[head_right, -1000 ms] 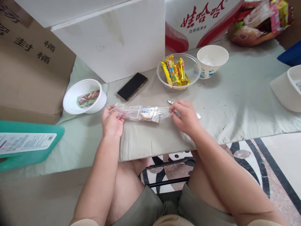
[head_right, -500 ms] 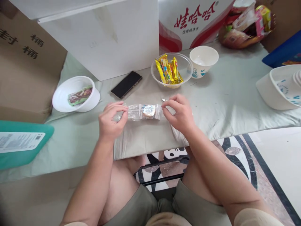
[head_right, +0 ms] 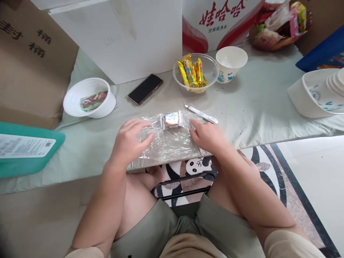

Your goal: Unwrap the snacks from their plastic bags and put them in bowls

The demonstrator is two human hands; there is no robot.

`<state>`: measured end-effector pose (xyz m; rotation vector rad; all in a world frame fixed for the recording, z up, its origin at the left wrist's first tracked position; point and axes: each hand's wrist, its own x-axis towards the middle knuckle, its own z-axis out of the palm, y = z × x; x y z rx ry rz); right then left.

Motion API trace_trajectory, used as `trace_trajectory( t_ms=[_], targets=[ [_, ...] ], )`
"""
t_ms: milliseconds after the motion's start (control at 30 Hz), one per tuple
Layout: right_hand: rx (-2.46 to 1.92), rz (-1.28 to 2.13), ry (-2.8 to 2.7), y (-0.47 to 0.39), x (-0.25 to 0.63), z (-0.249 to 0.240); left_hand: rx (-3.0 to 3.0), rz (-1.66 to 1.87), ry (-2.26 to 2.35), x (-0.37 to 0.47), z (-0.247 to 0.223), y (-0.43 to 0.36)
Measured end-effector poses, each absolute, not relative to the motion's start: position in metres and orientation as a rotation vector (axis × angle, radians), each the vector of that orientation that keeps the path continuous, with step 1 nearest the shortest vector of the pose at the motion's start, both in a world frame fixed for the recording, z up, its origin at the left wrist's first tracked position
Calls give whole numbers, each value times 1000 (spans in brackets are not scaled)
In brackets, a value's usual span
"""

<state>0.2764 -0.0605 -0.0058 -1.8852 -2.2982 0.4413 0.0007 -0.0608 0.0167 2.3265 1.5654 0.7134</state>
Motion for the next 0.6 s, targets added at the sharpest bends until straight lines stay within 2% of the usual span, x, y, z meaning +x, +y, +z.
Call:
trace_trajectory(
  t_ms=[133, 200, 267, 367, 500, 600],
  targets=[
    [-1860, 538, -2051, -45, 263, -5, 2359, 647, 1592, 5, 3, -38],
    [-1785, 598, -1887, -39, 257, -2, 2219, 766, 1639, 6, -3, -26],
    [-1690, 492, -1824, -38, 250, -1, 1985, 920, 1639, 6, -6, -14],
    [-1492, 262, -2026, -39, 237, -1, 1650, 985, 1488, 6, -6, 1],
    [-1270, 283, -2294, -36, 220, -2, 1452, 1003, 1465, 1, -4, 9],
    [-1304, 303, -2377, -24, 210, -1, 1342, 1072, 1455, -3, -2, 10]
  ],
)
